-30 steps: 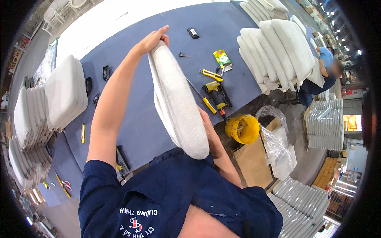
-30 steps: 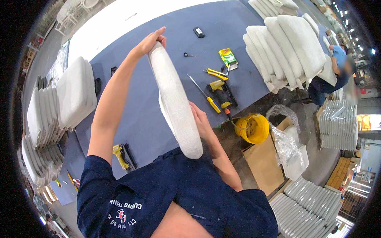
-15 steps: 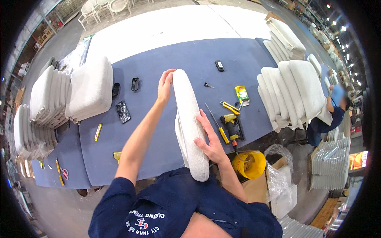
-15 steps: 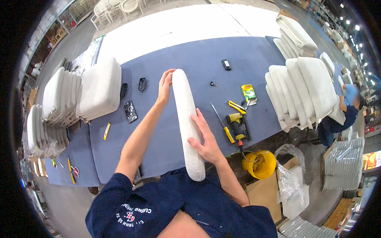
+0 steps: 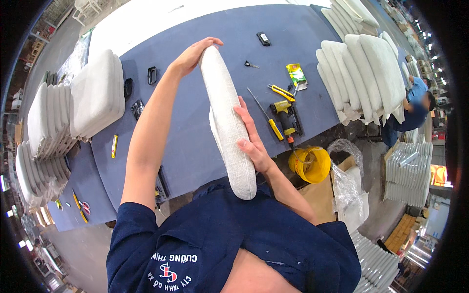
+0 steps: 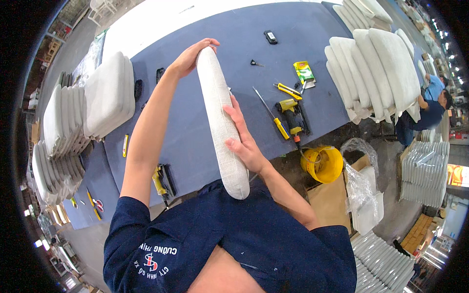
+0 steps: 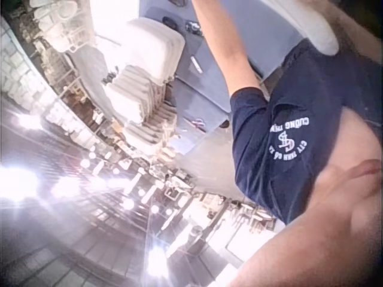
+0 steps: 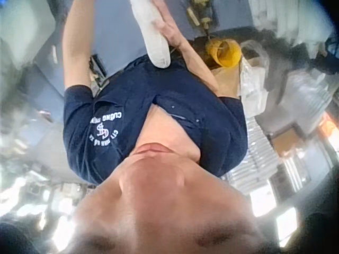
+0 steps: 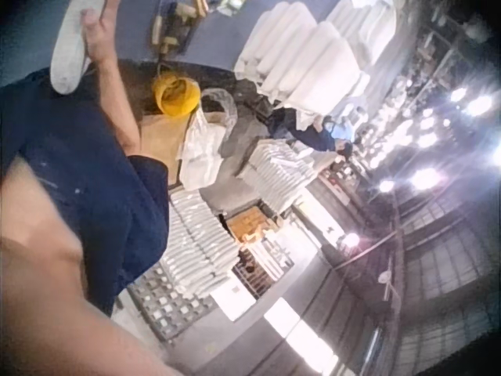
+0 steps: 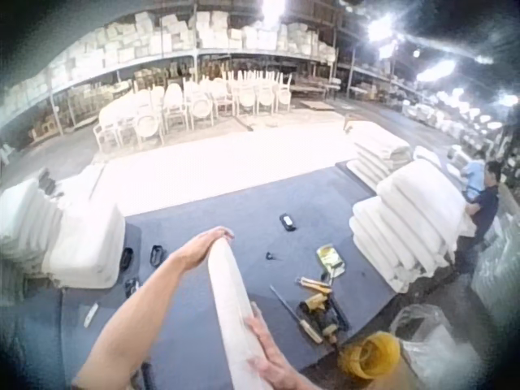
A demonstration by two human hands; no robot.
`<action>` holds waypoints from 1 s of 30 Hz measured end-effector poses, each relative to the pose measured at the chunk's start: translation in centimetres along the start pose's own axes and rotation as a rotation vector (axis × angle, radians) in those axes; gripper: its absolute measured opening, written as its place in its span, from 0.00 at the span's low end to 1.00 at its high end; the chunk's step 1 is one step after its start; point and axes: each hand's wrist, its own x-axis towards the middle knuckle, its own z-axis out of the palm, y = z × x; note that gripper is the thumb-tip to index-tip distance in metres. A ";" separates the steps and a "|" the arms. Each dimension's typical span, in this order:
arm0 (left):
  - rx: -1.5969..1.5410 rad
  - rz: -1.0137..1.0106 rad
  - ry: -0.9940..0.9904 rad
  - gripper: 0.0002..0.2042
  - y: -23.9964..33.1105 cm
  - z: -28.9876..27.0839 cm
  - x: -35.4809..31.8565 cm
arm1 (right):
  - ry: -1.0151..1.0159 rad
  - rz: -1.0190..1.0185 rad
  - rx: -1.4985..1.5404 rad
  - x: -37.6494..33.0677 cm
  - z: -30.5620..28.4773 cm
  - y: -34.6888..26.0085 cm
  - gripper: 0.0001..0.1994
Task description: The person covers a chair cushion with fabric, smooths it by hand, and secures it using a staple gun. They then use a screwdriver to tuck and adjust the fabric edges for a neat finish.
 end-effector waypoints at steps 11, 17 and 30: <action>0.422 -0.306 0.135 0.24 -3.0 -5.7 3.6 | -0.012 -0.002 0.017 0.6 1.7 0.4 0.45; 0.241 0.222 0.710 0.29 -3.2 2.2 -2.6 | 0.048 0.078 0.284 -2.0 1.6 1.8 0.49; 0.375 -0.066 0.563 0.41 -1.3 6.4 -27.4 | -0.166 0.329 -0.610 -4.2 1.4 15.9 0.41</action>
